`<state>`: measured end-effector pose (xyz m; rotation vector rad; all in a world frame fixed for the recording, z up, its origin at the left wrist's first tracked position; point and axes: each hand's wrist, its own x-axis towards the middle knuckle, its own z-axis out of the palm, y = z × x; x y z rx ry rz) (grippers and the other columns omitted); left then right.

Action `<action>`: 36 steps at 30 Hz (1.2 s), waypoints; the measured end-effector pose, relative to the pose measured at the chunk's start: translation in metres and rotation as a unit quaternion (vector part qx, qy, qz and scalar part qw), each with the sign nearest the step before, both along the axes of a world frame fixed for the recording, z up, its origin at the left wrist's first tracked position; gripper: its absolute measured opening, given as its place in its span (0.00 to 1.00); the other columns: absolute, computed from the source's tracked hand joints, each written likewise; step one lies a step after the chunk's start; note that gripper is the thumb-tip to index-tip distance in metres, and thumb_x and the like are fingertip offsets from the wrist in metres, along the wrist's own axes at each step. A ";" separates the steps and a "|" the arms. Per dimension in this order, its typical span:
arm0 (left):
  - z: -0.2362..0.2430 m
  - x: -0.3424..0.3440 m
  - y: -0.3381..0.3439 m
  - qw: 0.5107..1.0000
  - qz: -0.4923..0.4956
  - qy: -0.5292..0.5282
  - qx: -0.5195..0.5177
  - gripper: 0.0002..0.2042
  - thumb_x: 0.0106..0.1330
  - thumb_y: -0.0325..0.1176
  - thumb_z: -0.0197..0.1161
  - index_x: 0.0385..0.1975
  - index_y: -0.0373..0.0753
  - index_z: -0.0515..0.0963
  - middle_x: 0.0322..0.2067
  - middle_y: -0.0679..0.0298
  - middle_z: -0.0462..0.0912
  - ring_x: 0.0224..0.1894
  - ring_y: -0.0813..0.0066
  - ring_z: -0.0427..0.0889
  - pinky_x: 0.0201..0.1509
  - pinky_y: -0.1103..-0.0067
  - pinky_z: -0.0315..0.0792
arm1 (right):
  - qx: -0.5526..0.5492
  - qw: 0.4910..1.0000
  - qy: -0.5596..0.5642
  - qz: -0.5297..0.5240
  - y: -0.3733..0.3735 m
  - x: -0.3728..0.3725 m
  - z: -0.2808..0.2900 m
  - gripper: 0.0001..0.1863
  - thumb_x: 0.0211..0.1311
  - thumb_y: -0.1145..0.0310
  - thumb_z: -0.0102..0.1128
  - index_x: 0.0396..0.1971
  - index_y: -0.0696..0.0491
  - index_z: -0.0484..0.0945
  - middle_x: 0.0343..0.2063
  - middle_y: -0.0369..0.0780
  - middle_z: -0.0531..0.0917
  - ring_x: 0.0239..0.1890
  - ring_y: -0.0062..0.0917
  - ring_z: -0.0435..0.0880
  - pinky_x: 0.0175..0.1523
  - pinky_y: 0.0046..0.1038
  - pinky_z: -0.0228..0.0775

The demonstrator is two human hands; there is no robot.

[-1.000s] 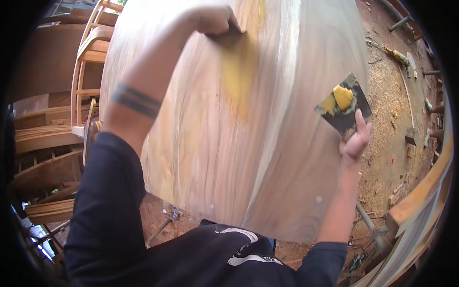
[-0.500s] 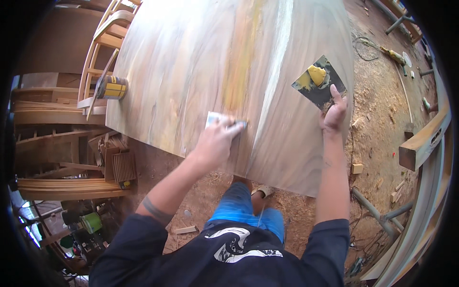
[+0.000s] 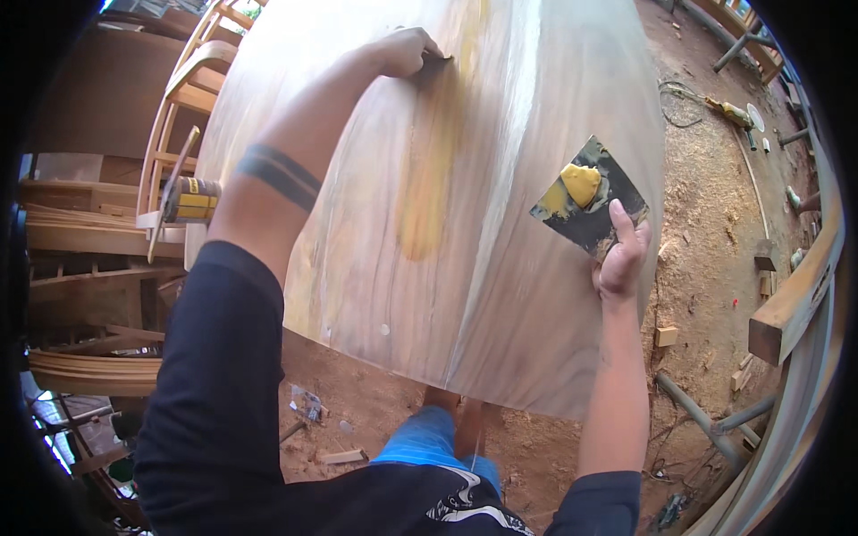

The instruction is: The person sands the surface of a wooden table using sandpaper and applies a yellow substance from a can onto the wood with a scraper.

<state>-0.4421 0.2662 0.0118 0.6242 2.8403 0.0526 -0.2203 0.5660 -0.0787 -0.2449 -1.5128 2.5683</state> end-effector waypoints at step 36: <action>-0.017 -0.311 0.106 0.958 -0.264 -0.095 -0.061 0.18 0.47 0.32 0.64 0.42 0.44 0.82 0.38 0.56 0.84 0.38 0.62 0.81 0.46 0.71 0.75 | 0.016 0.987 -0.106 -0.116 0.005 0.026 0.010 0.18 0.57 0.73 0.53 0.48 0.64 0.70 0.43 0.44 0.78 0.44 0.28 0.78 0.51 0.29 0.70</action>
